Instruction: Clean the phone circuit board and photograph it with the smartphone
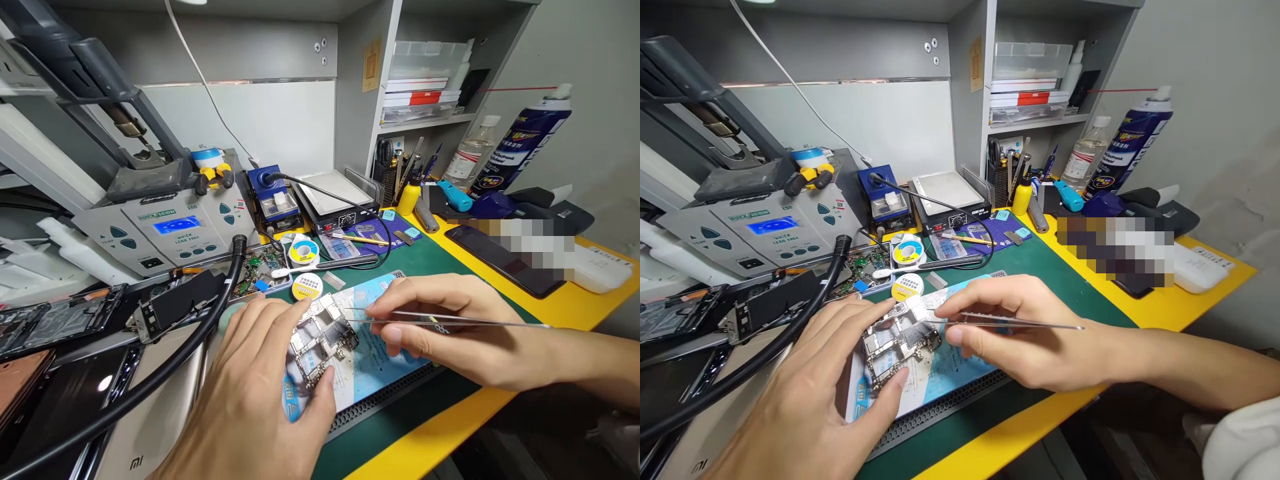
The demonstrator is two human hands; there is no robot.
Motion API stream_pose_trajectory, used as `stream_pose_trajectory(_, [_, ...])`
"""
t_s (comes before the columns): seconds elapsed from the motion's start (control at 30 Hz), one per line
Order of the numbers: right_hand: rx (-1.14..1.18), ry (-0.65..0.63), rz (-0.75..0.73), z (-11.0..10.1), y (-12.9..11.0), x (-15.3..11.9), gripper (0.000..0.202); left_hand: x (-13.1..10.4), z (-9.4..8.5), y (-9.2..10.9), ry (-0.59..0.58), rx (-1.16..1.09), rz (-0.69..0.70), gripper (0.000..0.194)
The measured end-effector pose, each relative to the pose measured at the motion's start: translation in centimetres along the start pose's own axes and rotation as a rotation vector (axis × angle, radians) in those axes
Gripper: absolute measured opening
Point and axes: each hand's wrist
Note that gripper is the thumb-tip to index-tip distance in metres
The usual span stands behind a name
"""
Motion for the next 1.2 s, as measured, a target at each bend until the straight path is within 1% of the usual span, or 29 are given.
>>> stream_pose_trajectory(0.03, [0.033,0.01,0.053,0.0,0.0,0.0,0.019,0.0,0.0,0.0,-0.001,-0.013,-0.011,0.045])
stream_pose_trajectory(0.1, [0.05,0.037,0.076,0.0,0.0,0.1,0.018,0.1,0.0,-0.1,-0.009,-0.038,-0.03,0.045])
stream_pose_trajectory(0.23, [0.004,0.046,-0.036,-0.2,0.2,0.5,0.013,0.1,-0.3,-0.1,-0.035,-0.04,-0.066,0.047])
stream_pose_trajectory(0.3, [0.0,0.031,-0.056,-0.2,0.3,0.5,0.013,0.0,-0.4,-0.2,-0.048,-0.017,-0.074,0.048])
stream_pose_trajectory(0.37, [0.021,0.045,-0.009,0.0,0.4,0.3,0.012,-0.1,-0.5,-0.2,-0.05,0.01,-0.045,0.05])
stream_pose_trajectory(0.5, [0.092,0.131,0.198,0.4,0.3,0.1,0.007,-0.2,-0.2,-0.1,0.02,0.061,0.01,0.05])
stream_pose_trajectory(0.6, [0.092,0.092,0.254,0.4,0.2,0.3,0.012,-0.3,0.1,0.0,0.071,0.08,0.012,0.046])
stream_pose_trajectory(0.7, [0.065,0.063,0.231,0.3,0.5,0.4,0.01,-0.2,0.1,-0.1,0.1,0.081,-0.008,0.045])
stream_pose_trajectory(0.87, [0.043,0.041,0.196,0.1,1.1,0.1,0.006,-0.1,-0.4,-0.8,0.033,0.117,0.056,0.055])
stream_pose_trajectory(0.93, [0.038,0.023,0.185,0.1,1.2,0.1,0.006,-0.1,-0.5,-0.9,0.046,0.1,0.063,0.056])
stream_pose_trajectory(1.03, [0.02,0.0,0.125,0.1,1.3,0.1,0.005,-0.1,-0.4,-0.7,0.088,0.076,0.066,0.054])
stream_pose_trajectory(1.2, [0.052,-0.014,-0.004,-0.1,1.0,0.8,0.006,0.0,-0.3,-0.3,0.111,0.081,0.077,0.052])
Point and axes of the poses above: each hand's wrist, its own x-axis towards the middle knuckle, its own z-axis out of the palm, y = z × x, and after that the axes turned 15 degrees about -z, right-handed
